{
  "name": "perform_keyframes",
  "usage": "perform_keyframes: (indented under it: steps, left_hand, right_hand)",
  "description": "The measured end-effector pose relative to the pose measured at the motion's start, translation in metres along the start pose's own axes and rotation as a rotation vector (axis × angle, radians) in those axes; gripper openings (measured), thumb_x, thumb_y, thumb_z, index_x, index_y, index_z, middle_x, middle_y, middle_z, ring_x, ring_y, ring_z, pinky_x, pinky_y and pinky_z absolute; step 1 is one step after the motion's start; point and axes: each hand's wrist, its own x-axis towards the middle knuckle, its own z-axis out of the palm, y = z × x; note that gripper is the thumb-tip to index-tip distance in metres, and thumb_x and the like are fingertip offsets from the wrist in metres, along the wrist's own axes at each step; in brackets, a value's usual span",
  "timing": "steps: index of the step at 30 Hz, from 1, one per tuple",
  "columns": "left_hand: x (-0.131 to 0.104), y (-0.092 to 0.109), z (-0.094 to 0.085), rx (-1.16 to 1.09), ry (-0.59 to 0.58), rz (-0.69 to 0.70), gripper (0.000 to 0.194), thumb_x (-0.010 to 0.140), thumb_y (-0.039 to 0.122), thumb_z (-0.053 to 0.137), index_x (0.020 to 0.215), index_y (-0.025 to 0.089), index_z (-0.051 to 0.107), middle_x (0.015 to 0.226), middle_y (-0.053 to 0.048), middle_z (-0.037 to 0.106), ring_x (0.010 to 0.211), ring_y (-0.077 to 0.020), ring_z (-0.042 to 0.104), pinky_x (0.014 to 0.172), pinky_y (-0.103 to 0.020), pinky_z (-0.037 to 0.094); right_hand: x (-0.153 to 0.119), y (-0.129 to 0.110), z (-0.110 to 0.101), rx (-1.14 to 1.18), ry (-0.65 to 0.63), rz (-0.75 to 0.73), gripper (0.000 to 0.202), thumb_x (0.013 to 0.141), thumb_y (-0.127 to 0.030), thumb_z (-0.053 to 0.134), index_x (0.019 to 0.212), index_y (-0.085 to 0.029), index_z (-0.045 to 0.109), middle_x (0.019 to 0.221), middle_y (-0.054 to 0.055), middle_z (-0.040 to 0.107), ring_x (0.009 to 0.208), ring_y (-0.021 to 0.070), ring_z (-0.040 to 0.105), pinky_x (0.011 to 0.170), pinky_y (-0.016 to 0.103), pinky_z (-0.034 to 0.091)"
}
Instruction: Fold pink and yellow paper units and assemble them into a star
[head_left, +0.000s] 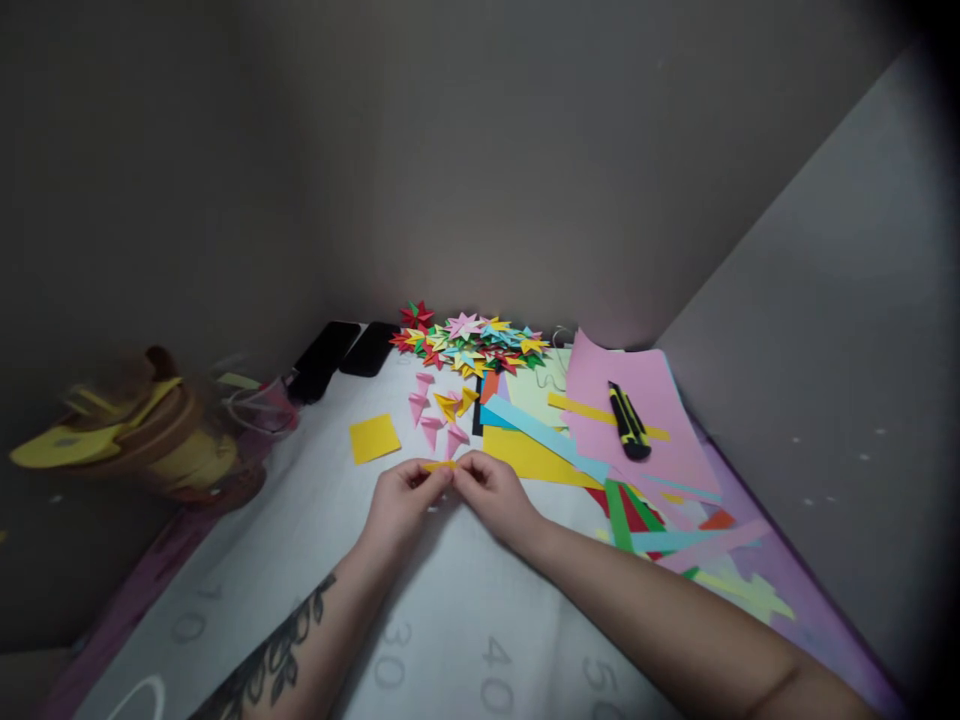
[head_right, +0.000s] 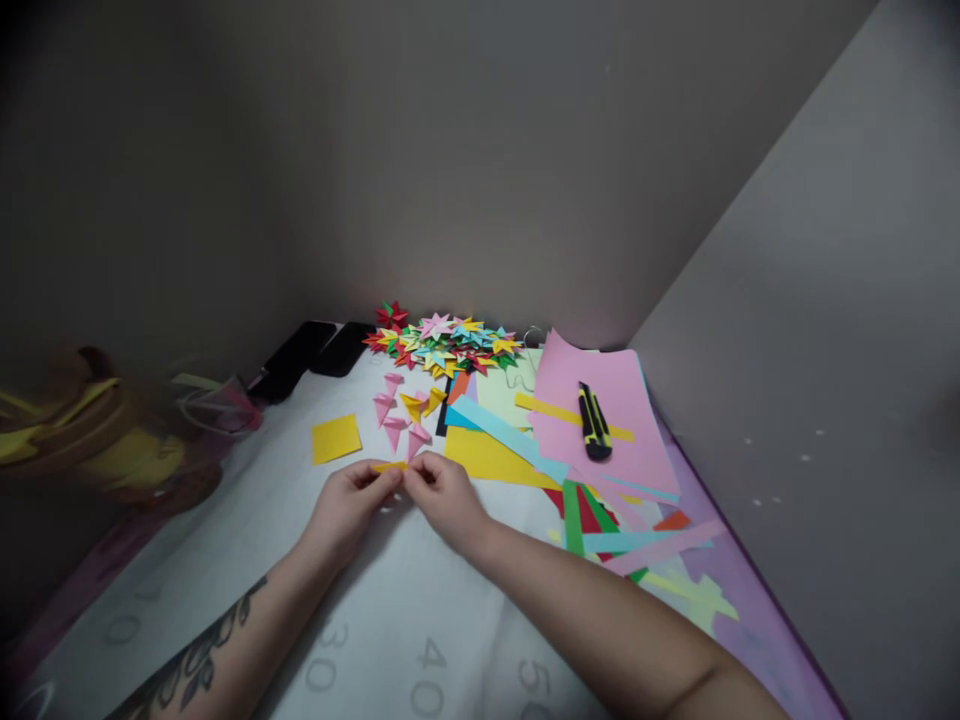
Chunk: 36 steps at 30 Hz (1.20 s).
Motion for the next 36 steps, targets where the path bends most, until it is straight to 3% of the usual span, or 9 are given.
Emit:
perform_keyframes:
  steps: [5,11,14,17,21,26,29,33,36]
  left_hand:
    - [0.003,-0.005,-0.003,-0.066,0.022,0.006,0.026,0.069,0.038,0.070,0.070,0.012,0.068,0.064,-0.003,0.064,0.059,-0.0117,0.052,0.057,-0.022,0.038]
    - [0.011,0.002,-0.013,-0.185,0.112,0.051,0.026,0.066,0.038,0.072,0.067,0.013,0.066,0.062,0.000,0.060,0.058,-0.0102,0.050,0.058,-0.021,0.038]
    - [0.014,0.006,-0.015,-0.285,0.045,0.028,0.028,0.063,0.040,0.073,0.067,0.013,0.065,0.062,0.000,0.059,0.058,-0.0104,0.051,0.059,-0.021,0.041]
    - [0.015,0.005,-0.014,-0.321,-0.069,-0.002,0.030,0.061,0.040,0.075,0.068,0.013,0.064,0.062,0.000,0.059,0.058,-0.0101,0.051,0.059,-0.021,0.042]
    - [0.011,-0.003,-0.010,-0.248,-0.105,0.031,0.027,0.064,0.038,0.073,0.069,0.013,0.065,0.063,0.000,0.059,0.058,-0.0099,0.051,0.058,-0.021,0.041]
    - [0.002,-0.005,-0.012,-0.076,-0.161,0.100,0.024,0.068,0.036,0.071,0.071,0.013,0.066,0.063,-0.001,0.060,0.058,-0.0111,0.051,0.056,-0.022,0.040]
    - [-0.003,0.000,-0.014,-0.104,-0.122,0.114,0.025,0.068,0.038,0.070,0.076,0.014,0.067,0.067,-0.002,0.061,0.061,-0.0127,0.054,0.059,-0.024,0.042]
    - [-0.009,0.005,-0.017,-0.133,-0.021,0.197,0.019,0.065,0.034,0.073,0.073,0.017,0.068,0.103,-0.008,0.062,0.094,-0.0189,0.059,0.081,-0.029,0.046]
    - [-0.015,0.004,-0.017,-0.263,-0.142,0.078,0.018,0.068,0.034,0.072,0.071,0.016,0.068,0.113,-0.010,0.059,0.105,-0.0205,0.056,0.089,-0.030,0.044]
  right_hand:
    - [-0.003,-0.003,0.001,-0.090,-0.048,-0.009,0.023,0.082,-0.027,0.050,0.062,-0.018,0.050,0.058,-0.004,0.046,0.057,0.0102,0.041,0.054,0.022,0.033]
    - [-0.003,-0.006,-0.002,-0.146,-0.016,-0.013,0.016,0.079,-0.025,0.052,0.065,-0.017,0.055,0.062,-0.003,0.052,0.061,0.0118,0.047,0.058,0.023,0.037]
    - [0.002,-0.002,-0.003,-0.158,0.111,-0.033,0.015,0.080,-0.025,0.050,0.068,-0.018,0.056,0.064,-0.002,0.054,0.062,0.0129,0.049,0.059,0.024,0.039]
    - [0.014,0.004,-0.002,-0.288,0.288,-0.103,0.009,0.078,-0.023,0.052,0.082,-0.018,0.059,0.080,0.001,0.057,0.067,0.0137,0.051,0.065,0.026,0.042]
    - [0.034,0.012,0.005,-0.534,0.326,-0.083,0.024,0.076,-0.022,0.056,0.100,-0.020,0.059,0.099,0.005,0.057,0.084,0.0177,0.054,0.074,0.029,0.042]
    - [0.044,0.014,0.008,-0.606,0.341,-0.074,0.013,0.081,-0.015,0.050,0.080,-0.020,0.062,0.086,0.004,0.058,0.077,0.0164,0.054,0.069,0.027,0.040]
    - [0.038,0.013,0.006,-0.595,0.355,-0.106,0.013,0.081,-0.013,0.050,0.078,-0.019,0.062,0.083,0.002,0.058,0.076,0.0150,0.054,0.070,0.026,0.041]
    - [0.015,0.008,0.006,-0.610,0.382,-0.163,0.014,0.082,-0.011,0.049,0.083,-0.019,0.060,0.083,0.003,0.061,0.082,0.0166,0.056,0.074,0.028,0.043]
    - [-0.009,0.000,0.009,-0.678,0.369,-0.309,0.016,0.085,-0.013,0.046,0.090,-0.019,0.060,0.087,0.006,0.063,0.085,0.0182,0.057,0.078,0.030,0.044]
